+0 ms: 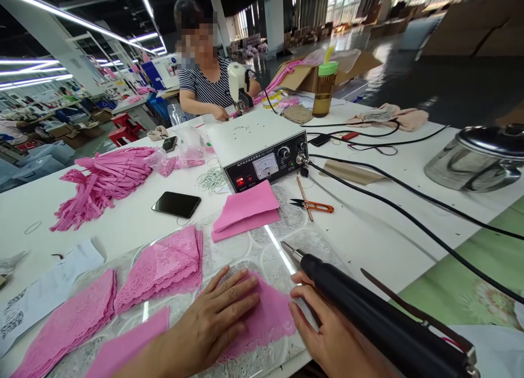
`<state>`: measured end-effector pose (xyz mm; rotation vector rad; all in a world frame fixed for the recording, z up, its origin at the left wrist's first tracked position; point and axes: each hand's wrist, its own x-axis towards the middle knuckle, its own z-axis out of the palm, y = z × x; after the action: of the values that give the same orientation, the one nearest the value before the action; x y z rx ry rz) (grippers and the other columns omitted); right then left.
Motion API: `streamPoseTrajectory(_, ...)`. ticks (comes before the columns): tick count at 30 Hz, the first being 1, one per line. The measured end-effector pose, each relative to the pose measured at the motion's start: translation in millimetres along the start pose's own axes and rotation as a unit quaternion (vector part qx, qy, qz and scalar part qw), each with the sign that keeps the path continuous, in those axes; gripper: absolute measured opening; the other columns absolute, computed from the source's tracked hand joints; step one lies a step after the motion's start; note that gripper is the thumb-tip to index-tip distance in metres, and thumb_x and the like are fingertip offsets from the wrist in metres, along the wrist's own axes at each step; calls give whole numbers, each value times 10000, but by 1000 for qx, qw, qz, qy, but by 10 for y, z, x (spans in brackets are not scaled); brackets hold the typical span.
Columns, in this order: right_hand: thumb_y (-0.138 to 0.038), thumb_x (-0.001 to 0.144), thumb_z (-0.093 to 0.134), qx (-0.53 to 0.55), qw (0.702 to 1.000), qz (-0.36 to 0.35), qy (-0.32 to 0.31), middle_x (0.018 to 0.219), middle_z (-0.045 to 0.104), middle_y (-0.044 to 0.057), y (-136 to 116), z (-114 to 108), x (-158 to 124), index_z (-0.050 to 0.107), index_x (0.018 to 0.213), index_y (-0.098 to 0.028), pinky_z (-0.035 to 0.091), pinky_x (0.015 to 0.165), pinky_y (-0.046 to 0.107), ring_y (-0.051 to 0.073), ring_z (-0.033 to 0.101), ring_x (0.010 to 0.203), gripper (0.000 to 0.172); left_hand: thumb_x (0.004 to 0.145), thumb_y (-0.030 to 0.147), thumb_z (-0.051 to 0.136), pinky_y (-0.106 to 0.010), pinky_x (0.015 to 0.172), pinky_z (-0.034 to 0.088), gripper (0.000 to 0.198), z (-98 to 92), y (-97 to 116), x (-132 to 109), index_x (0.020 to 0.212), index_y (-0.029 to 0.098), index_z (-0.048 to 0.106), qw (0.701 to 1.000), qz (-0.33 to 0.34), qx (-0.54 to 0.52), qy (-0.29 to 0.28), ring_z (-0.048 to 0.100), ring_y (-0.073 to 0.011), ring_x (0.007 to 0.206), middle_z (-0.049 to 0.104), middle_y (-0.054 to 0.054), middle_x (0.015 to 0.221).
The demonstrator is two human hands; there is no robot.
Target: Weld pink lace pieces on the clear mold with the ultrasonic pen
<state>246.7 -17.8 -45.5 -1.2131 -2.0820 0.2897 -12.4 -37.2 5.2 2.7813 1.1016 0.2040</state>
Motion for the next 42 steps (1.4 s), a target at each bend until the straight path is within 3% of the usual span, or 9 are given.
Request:
streamPoseTrajectory(6,-317,905,474,44,995,56,-63,993,671,32,-104,50,68,600,761,-256,557,790,297,194,665,927,200,969,213,436,-472,1178,167,385,9,-29,-4,1349,163,469,1000,20,-4,-8,280,-226,1405,433,-70,1450)
streamPoseTrajectory(12,-349,869,512,98,988,100,-64,952,667,35,-120,-21,104,617,717,-242,524,784,228,179,655,914,213,966,242,459,-499,1174,151,421,50,-30,-63,1383,185,436,1000,24,-7,-18,288,-247,1401,417,-64,1462)
streamPoseTrajectory(17,-399,812,547,79,986,127,-68,940,677,49,-109,-105,104,635,632,-246,532,799,269,213,658,916,252,965,281,471,-522,1170,119,395,76,-34,-103,1351,198,473,999,34,-12,-24,306,-262,1393,422,-63,1460)
streamPoseTrajectory(23,-372,813,530,74,985,127,-91,928,677,47,-189,-187,147,613,615,-242,536,778,269,206,659,907,251,966,272,463,-513,1171,114,397,82,-46,-111,1357,208,465,999,40,-14,-26,315,-255,1390,429,-68,1455)
streamPoseTrajectory(28,-369,868,491,88,981,127,-121,911,672,37,-162,-200,90,607,700,-235,530,575,196,150,656,721,245,961,288,484,-491,1175,115,384,67,-50,-96,1336,203,487,999,41,-18,-17,335,-245,1382,466,-64,1429)
streamPoseTrajectory(32,-425,815,592,37,989,108,-98,1003,675,64,-58,-160,2,657,797,-246,562,618,230,211,668,890,192,970,291,465,-503,1172,116,386,80,-46,-95,1345,201,473,999,41,-10,-18,327,-250,1386,436,-62,1452)
streamPoseTrajectory(36,-381,832,558,24,992,71,-98,929,674,46,-80,-176,51,624,711,-251,556,598,229,191,672,794,190,972,290,457,-504,1172,130,373,85,-40,-93,1332,196,484,999,38,-13,-9,336,-252,1381,448,-67,1442)
streamPoseTrajectory(42,-321,842,508,75,985,96,-121,836,643,21,-181,-254,139,568,653,-233,532,634,189,155,649,760,216,968,286,466,-497,1176,115,371,78,-35,-89,1327,194,491,999,40,-3,-7,345,-255,1376,439,-61,1449)
